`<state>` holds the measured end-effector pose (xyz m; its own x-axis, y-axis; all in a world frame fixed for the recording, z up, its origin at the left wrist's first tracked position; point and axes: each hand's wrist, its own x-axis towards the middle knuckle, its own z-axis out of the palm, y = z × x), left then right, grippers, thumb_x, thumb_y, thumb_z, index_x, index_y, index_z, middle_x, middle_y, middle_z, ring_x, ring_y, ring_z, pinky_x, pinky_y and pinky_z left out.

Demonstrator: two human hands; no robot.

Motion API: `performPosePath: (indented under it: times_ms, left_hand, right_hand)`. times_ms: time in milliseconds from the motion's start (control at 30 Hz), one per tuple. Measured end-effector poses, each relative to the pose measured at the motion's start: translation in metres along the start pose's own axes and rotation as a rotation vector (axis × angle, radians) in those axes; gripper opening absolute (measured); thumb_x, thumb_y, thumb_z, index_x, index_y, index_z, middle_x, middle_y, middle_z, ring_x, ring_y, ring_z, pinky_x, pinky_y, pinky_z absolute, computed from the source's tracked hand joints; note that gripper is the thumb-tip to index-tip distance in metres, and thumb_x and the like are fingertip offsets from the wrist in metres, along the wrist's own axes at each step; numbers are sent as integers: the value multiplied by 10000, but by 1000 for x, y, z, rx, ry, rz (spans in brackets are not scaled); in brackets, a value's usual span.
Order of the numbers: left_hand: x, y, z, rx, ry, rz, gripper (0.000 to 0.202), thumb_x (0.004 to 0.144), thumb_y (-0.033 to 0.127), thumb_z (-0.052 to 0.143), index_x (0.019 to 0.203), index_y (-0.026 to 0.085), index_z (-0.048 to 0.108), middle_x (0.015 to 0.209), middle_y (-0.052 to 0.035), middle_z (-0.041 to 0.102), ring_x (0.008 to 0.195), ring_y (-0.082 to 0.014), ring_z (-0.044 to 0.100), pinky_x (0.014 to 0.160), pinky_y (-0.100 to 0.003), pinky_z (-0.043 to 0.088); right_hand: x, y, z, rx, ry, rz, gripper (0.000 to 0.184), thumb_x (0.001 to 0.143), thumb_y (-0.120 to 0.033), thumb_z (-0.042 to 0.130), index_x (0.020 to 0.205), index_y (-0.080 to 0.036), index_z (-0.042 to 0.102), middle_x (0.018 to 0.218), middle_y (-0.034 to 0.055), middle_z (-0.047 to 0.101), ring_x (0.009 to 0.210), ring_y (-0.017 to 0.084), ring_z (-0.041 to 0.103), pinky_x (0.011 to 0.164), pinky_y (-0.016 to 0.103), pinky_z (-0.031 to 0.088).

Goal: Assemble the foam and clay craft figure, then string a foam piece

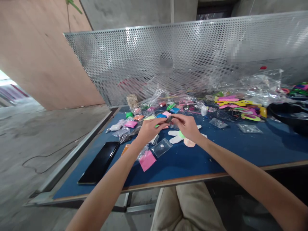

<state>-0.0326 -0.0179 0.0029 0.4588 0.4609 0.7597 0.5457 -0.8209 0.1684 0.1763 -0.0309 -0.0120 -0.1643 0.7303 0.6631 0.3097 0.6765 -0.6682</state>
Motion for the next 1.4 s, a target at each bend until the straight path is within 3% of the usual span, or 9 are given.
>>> performPosePath:
  times_ms: [133,367,567,867,1033,1200,1300,1400]
  left_hand:
    - [1,4,-1,-176,-47,-155,268,908,346,628,1141,220,667,831,-17,743,704,-131,696,654,-218,556]
    - [8,-3,-8,-108,-45,51,295,960,242,536,1230,258,654,1194,-109,583,1029,-184,614,847,-338,552]
    - [9,-2,-9,-167,-123,76,325,934,244,582,1252,290,631,1183,-95,600,1049,-201,610,829,-356,563]
    - [9,-3,-10,-94,-137,71,283,920,276,607,1200,278,649,1225,-84,615,1157,-220,585,987,-422,497]
    - [8,2,-7,-184,-112,-20,240,926,307,599,1143,219,651,1168,-95,652,1073,-204,627,929,-384,534]
    - [4,5,2,-328,-141,-226,450,909,373,616,1328,230,539,1258,-96,642,1062,-213,659,898,-374,571]
    - [2,9,8,-427,-199,-263,423,945,361,549,1348,230,549,1288,-92,638,1079,-220,664,922,-379,569]
    - [-1,12,13,-462,-164,-293,425,935,370,557,1328,210,580,1226,-89,675,1026,-224,683,883,-373,585]
  right_hand:
    - [2,7,-3,153,-83,90,306,945,-407,533,1127,-231,705,973,45,751,857,219,727,794,338,574]
    - [0,-7,-1,434,-243,121,384,900,-445,605,1216,-238,674,1051,43,741,1010,231,701,937,384,548]
    - [-1,-4,6,497,-238,183,391,836,-447,683,1144,-207,696,979,44,745,966,239,709,920,418,565]
    - [-3,-2,13,647,-222,242,373,843,-407,690,1149,-208,615,1030,57,739,977,215,712,941,413,552]
    - [0,3,12,609,-165,257,346,812,-419,718,1074,-209,638,938,43,745,888,206,723,884,400,571]
    - [3,9,7,360,-77,199,310,797,-420,720,1033,-219,728,974,49,742,911,218,693,828,355,554]
    - [3,9,8,386,-92,182,304,823,-434,689,1037,-223,730,969,48,739,907,213,685,816,346,554]
    - [2,9,9,476,-115,198,315,842,-454,661,1051,-225,718,906,37,729,852,198,685,805,349,566]
